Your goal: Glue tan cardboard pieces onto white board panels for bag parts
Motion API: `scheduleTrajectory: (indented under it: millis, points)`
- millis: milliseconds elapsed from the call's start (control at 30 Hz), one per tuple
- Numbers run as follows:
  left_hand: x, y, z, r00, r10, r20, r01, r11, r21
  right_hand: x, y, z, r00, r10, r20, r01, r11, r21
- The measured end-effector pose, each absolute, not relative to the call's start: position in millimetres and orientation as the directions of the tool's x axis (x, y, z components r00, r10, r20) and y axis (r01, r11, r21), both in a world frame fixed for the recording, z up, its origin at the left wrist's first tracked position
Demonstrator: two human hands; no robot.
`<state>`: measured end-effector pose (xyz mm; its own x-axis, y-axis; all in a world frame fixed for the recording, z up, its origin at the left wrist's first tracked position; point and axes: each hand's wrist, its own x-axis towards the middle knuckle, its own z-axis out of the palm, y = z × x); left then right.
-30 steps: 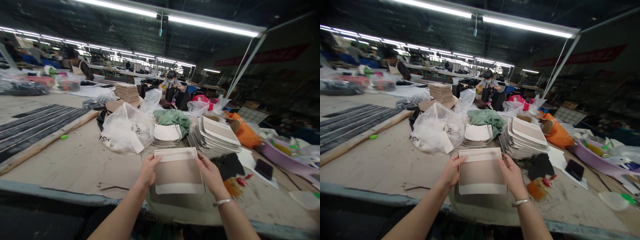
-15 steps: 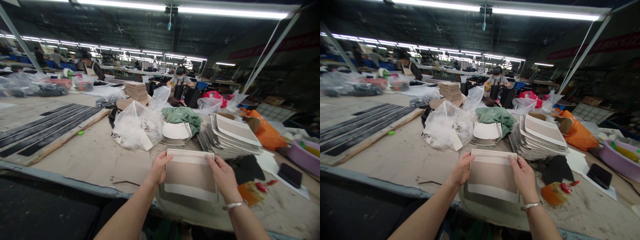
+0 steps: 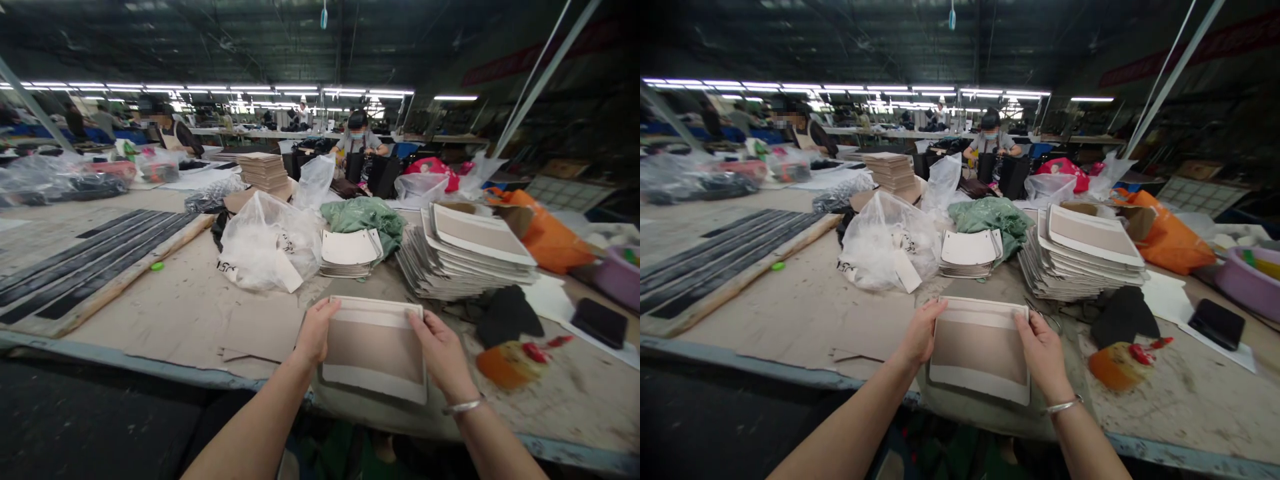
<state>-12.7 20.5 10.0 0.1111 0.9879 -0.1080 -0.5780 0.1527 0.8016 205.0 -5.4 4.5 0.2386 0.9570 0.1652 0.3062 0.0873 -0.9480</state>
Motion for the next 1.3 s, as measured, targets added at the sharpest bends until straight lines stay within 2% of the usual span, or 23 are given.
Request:
scheduleTrajectory:
  millis: [167, 433, 733, 1033, 1300]
  points:
    - [-5, 25, -3, 0.005, 0.971, -0.238, -0.508, 0.207, 0.836, 209, -6, -13, 0.188, 0.972, 0.142, 0.226, 0.098, -0.969]
    - [6, 24, -6, -0.015, 0.963, -0.269, -0.479, 0.23, 0.847, 214, -4, -18, 0.191, 0.975, 0.109, 0.039, 0.104, -0.994]
    - [11, 24, -12, -0.106, 0.946, -0.307, -0.45, 0.23, 0.863, 220, -1, -18, 0.283, 0.958, 0.053, 0.096, 0.027, -0.995]
    - [12, 25, -20, -0.119, 0.944, -0.309, -0.412, 0.236, 0.88, 215, -3, -19, 0.364, 0.931, 0.017, 0.109, -0.024, -0.994]
    - [16, 23, -21, -0.178, 0.954, -0.243, -0.312, 0.179, 0.933, 218, -6, -25, 0.36, 0.933, 0.003, 0.106, -0.038, -0.994]
